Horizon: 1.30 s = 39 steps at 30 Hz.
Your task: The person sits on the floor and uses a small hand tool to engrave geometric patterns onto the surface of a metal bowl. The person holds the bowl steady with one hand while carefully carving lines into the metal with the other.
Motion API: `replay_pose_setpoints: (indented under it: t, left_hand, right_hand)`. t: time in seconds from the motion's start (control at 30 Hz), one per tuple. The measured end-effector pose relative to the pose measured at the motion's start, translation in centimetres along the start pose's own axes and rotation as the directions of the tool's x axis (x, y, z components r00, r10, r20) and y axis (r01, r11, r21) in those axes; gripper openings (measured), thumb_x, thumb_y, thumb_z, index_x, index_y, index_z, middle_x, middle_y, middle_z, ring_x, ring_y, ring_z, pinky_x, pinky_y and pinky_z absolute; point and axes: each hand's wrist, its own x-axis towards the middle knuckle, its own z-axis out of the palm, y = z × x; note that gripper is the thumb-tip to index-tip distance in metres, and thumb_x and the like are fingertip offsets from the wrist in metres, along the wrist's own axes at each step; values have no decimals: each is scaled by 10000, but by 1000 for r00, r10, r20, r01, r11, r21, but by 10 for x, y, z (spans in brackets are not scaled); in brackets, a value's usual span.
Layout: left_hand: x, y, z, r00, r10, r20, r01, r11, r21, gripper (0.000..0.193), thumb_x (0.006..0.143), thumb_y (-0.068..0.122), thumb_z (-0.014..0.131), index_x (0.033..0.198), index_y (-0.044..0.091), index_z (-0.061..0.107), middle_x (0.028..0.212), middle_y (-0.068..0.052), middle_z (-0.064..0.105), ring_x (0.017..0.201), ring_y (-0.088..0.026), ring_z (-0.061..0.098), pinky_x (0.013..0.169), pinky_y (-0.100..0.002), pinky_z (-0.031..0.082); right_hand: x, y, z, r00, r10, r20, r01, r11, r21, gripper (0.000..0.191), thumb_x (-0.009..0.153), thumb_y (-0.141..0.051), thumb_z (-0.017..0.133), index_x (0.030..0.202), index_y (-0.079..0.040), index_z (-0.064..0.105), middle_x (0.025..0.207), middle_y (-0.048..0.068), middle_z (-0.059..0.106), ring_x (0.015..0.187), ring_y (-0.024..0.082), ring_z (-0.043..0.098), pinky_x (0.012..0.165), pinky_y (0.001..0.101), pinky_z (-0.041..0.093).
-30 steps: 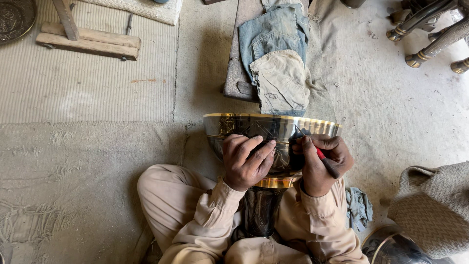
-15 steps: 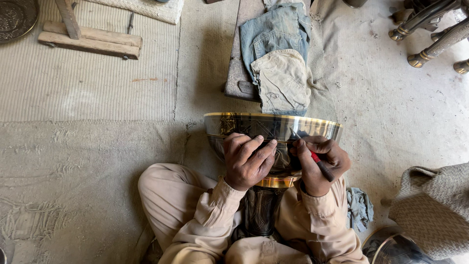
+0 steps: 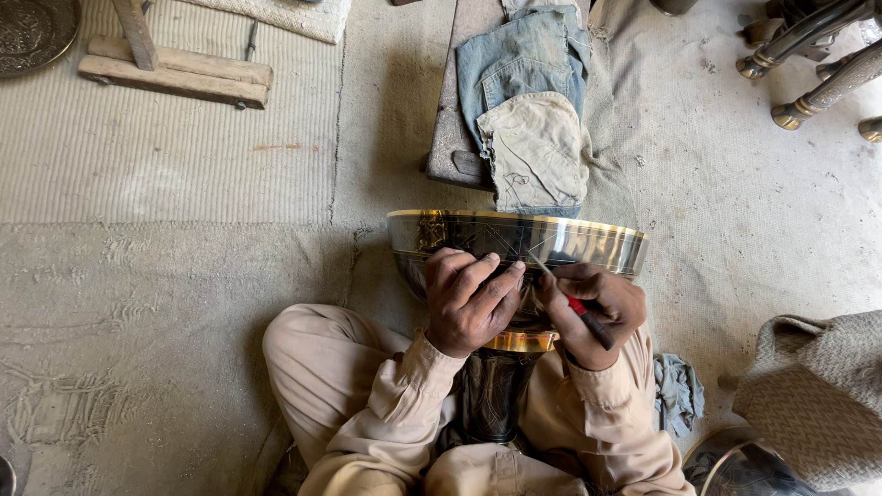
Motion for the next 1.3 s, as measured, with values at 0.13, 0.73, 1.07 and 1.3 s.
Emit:
replay_pose_setpoints:
  t: [0.13, 0.73, 1.07, 1.3]
  left_hand:
    - [-1, 0, 0, 1000, -1, -2, 1, 1000, -2, 294, 871, 114, 826, 1157, 138, 761, 1150, -29, 602, 1008, -233, 557, 970, -448, 459]
    - [0, -1, 1, 1000, -5, -10, 5, 1000, -13, 266, 890, 125, 829, 1148, 132, 766, 1143, -39, 605, 1010, -240, 562, 965, -449, 466]
    - [1, -2, 1, 1000, 8, -16, -8, 1000, -13, 264, 887, 115, 815, 1147, 132, 768, 1137, -41, 606, 1001, -239, 558, 949, -448, 470]
    - [-4, -4, 3, 1000, 14, -1, -14, 1000, -26, 275, 893, 124, 797, 1166, 137, 768, 1143, -41, 594, 1010, -235, 552, 957, -446, 480]
  right_hand:
    - [1, -3, 1, 999, -49, 16, 50, 996, -77, 225, 842, 92, 762, 760, 9, 570, 779, 146, 710, 661, 146, 690, 602, 245, 520]
    - [-1, 2, 3, 998, -70, -7, 69, 993, -101, 232, 866, 79, 767, 782, 0, 566, 814, 175, 727, 705, 163, 729, 622, 246, 552]
    - [-8, 19, 3, 994, -102, -25, 104, 990, 99, 164, 915, 85, 719, 849, -5, 599, 811, 129, 738, 684, 173, 734, 604, 265, 603]
    - [-4, 43, -30, 976, -62, -209, 83, 992, 95, 117, 1023, 84, 691, 1126, 39, 660, 1098, 192, 731, 1020, 245, 762, 858, 341, 665]
